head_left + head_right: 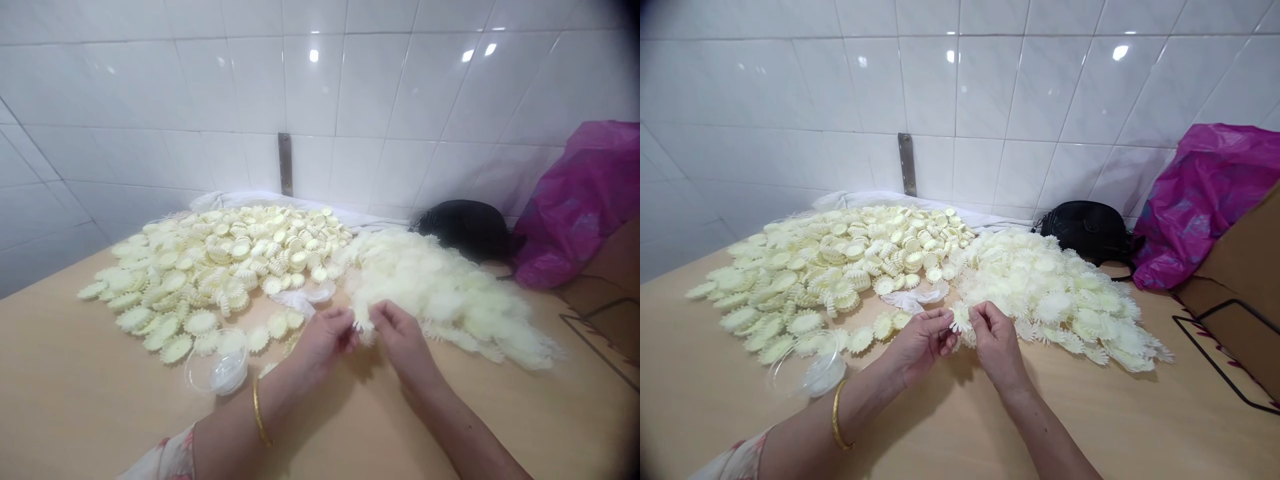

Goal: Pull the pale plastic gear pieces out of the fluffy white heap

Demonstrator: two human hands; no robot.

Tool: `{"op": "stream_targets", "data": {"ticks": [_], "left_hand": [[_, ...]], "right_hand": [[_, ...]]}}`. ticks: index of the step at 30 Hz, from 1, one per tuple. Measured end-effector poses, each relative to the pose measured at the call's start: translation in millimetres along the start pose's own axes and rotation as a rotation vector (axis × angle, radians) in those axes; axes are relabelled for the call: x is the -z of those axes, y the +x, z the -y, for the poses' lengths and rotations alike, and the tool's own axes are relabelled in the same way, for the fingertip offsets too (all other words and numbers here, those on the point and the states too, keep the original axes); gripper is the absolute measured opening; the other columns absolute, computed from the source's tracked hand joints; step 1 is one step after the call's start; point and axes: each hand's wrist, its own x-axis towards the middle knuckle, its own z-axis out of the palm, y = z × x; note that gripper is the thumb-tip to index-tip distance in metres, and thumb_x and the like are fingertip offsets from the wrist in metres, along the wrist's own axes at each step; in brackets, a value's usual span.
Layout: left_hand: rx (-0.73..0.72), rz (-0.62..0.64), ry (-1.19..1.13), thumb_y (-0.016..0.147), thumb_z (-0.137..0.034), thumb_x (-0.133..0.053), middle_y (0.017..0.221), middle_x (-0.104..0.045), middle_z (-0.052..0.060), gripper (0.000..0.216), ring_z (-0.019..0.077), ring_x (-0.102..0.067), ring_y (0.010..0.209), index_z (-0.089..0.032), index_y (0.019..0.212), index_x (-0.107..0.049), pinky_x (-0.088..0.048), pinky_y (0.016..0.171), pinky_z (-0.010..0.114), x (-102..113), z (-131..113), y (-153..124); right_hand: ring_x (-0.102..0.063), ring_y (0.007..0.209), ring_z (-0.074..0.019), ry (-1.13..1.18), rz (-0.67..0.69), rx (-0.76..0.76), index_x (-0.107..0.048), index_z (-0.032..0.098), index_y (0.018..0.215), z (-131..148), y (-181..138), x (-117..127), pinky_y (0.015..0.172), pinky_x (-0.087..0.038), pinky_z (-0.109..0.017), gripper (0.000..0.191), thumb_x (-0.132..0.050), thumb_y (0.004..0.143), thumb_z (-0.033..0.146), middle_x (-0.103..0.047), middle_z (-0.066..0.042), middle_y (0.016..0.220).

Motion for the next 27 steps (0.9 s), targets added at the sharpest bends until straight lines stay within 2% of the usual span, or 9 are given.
{"op": "stream_targets", "data": {"ticks": [4, 11, 13, 18, 23, 27], "left_hand": [[0.008, -0.104, 0.120, 0.064, -0.026, -0.068, 0.050, -0.052, 0.000, 0.021, 0.0051, -0.043, 0.039, -0.012, 0.059, -0.053, -0.027, 0.041, 0.018, 1.3, -0.7, 1.3], [-0.012, -0.130, 0.083, 0.062, -0.025, -0.070, 0.049, -0.052, -0.001, 0.023, 0.0052, -0.044, 0.039, -0.014, 0.059, -0.050, -0.027, 0.040, 0.018, 0.0, 0.5, -0.4], [-0.021, -0.104, 0.046, 0.061, -0.023, -0.070, 0.047, -0.050, -0.002, 0.023, 0.0049, -0.043, 0.038, -0.014, 0.059, -0.049, -0.027, 0.040, 0.018, -0.5, -0.2, -1.0], [0.023, 0.054, -0.027, 0.060, -0.022, -0.070, 0.048, -0.050, -0.003, 0.022, 0.0048, -0.043, 0.040, -0.014, 0.061, -0.049, -0.027, 0.040, 0.018, -1.5, -2.2, -2.6], [0.024, -0.045, 0.104, 0.060, -0.023, -0.071, 0.049, -0.050, -0.003, 0.021, 0.0063, -0.045, 0.043, -0.013, 0.068, -0.054, -0.030, 0.044, 0.019, -0.7, 0.3, -1.9], [0.009, -0.086, 0.126, 0.061, -0.020, -0.068, 0.051, -0.049, -0.002, 0.016, 0.0075, -0.047, 0.046, -0.013, 0.065, -0.054, -0.030, 0.044, 0.020, 0.3, 3.5, -0.6]], "right_hand": [[-0.036, 0.053, -0.0117, -0.027, -0.013, 0.036, -0.042, 0.020, 0.062, 3.5, -1.0, 0.1, 0.050, -0.030, -0.024, 0.028, -0.045, 0.082, 0.039, -0.037, 0.004, 0.055], [-0.034, 0.051, -0.0116, -0.089, -0.032, 0.056, -0.042, 0.020, 0.063, 4.3, -2.8, -0.4, 0.048, -0.029, -0.024, 0.025, -0.043, 0.083, 0.037, -0.036, 0.005, 0.054], [-0.034, 0.050, -0.0115, -0.103, -0.036, 0.050, -0.041, 0.021, 0.062, 2.7, -1.9, -0.6, 0.047, -0.028, -0.024, 0.026, -0.043, 0.082, 0.037, -0.035, 0.005, 0.053], [-0.037, 0.050, -0.0118, -0.120, -0.016, 0.044, -0.042, 0.020, 0.061, 2.1, -0.8, -2.5, 0.047, -0.030, -0.024, 0.025, -0.043, 0.081, 0.036, -0.040, 0.004, 0.053], [-0.039, 0.051, -0.0122, -0.157, -0.073, 0.064, -0.043, 0.020, 0.063, 4.7, -5.0, -5.7, 0.048, -0.031, -0.023, 0.022, -0.044, 0.082, 0.031, -0.042, 0.004, 0.054], [-0.042, 0.055, -0.0134, -0.261, -0.124, 0.118, -0.043, 0.020, 0.064, 2.8, -6.2, -6.4, 0.052, -0.033, -0.024, 0.021, -0.043, 0.083, 0.028, -0.046, 0.003, 0.057]]}}
